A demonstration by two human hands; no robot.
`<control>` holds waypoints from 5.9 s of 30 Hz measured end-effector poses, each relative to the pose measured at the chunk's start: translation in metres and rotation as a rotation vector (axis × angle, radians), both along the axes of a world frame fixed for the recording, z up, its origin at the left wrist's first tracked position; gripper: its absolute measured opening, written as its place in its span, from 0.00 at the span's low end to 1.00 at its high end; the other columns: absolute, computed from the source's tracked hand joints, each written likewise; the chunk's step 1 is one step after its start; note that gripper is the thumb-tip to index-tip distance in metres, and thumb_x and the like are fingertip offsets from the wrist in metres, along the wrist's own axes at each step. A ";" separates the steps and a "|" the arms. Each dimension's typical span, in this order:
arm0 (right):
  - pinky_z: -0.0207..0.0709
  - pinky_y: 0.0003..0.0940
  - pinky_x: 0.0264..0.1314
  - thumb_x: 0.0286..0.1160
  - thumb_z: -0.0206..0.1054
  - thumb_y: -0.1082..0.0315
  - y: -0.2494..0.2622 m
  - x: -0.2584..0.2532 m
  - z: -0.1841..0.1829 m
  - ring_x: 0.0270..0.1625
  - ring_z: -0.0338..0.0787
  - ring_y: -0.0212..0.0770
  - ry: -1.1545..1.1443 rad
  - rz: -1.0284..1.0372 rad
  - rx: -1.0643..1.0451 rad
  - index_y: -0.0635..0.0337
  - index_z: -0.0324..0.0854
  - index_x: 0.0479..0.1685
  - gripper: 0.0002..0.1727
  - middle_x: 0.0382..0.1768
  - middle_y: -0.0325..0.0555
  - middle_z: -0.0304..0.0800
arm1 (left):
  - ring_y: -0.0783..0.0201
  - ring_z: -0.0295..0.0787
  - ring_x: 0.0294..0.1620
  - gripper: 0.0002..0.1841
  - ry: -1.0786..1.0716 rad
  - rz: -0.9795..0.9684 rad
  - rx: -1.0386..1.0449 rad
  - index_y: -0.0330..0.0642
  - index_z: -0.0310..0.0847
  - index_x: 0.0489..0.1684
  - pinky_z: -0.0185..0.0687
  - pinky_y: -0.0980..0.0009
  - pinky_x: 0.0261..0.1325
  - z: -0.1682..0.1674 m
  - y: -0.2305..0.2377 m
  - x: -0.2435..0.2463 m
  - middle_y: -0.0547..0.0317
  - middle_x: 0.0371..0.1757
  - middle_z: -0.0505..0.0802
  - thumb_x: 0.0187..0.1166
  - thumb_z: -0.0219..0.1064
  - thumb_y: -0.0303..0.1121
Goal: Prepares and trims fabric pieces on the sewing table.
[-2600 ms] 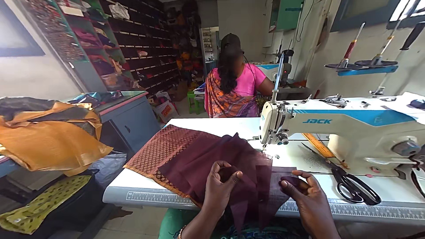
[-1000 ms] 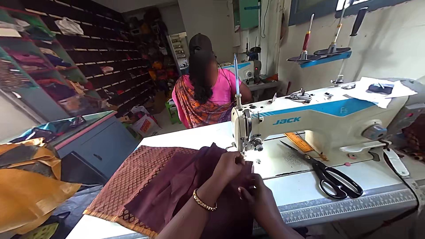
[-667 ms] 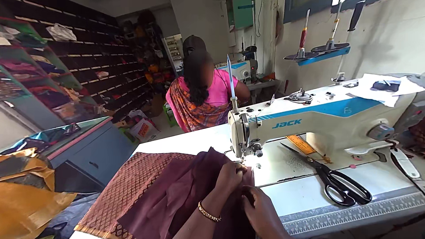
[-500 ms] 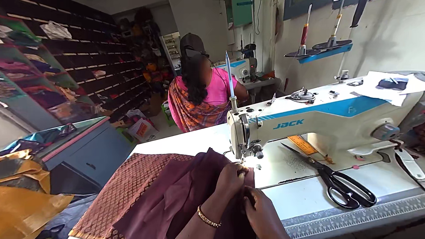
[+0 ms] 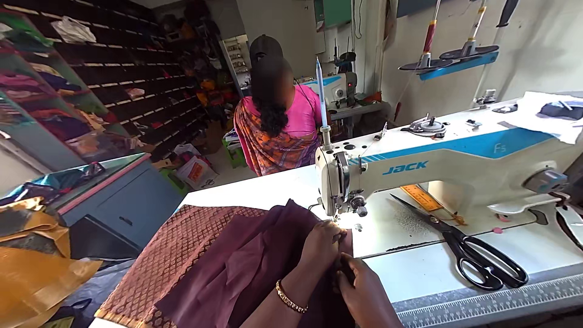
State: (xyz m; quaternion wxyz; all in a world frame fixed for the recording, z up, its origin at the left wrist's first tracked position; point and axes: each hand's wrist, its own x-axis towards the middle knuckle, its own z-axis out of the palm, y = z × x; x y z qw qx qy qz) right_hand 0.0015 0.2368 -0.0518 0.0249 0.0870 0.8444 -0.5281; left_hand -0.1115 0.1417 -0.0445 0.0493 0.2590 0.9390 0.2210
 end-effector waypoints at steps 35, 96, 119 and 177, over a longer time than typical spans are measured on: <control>0.82 0.37 0.72 0.85 0.59 0.70 -0.001 0.003 -0.002 0.66 0.90 0.46 0.014 -0.015 0.008 0.71 0.68 0.82 0.27 0.75 0.62 0.79 | 0.59 0.78 0.77 0.16 0.045 0.010 -0.070 0.48 0.91 0.63 0.70 0.63 0.81 -0.003 0.005 0.004 0.57 0.70 0.89 0.87 0.58 0.31; 0.91 0.30 0.52 0.80 0.65 0.73 0.008 0.002 -0.002 0.43 0.96 0.34 -0.020 -0.058 -0.210 0.67 0.78 0.72 0.21 0.51 0.50 0.93 | 0.56 0.72 0.80 0.21 0.227 -0.132 -0.371 0.48 0.84 0.72 0.57 0.50 0.81 0.005 0.013 0.023 0.61 0.74 0.85 0.88 0.52 0.23; 0.90 0.30 0.55 0.83 0.64 0.71 0.003 0.011 -0.004 0.44 0.95 0.35 0.011 -0.048 -0.101 0.69 0.75 0.76 0.23 0.50 0.51 0.92 | 0.59 0.71 0.83 0.20 0.065 -0.155 -0.306 0.55 0.81 0.77 0.51 0.45 0.85 0.012 0.002 0.012 0.64 0.78 0.83 0.93 0.51 0.41; 0.75 0.28 0.33 0.75 0.61 0.65 0.092 -0.025 -0.030 0.28 0.82 0.28 0.383 -0.204 0.328 0.59 0.89 0.41 0.12 0.28 0.39 0.88 | 0.58 0.65 0.88 0.28 -0.302 0.136 -0.027 0.44 0.73 0.83 0.56 0.47 0.90 0.014 -0.003 0.011 0.58 0.87 0.72 0.87 0.64 0.47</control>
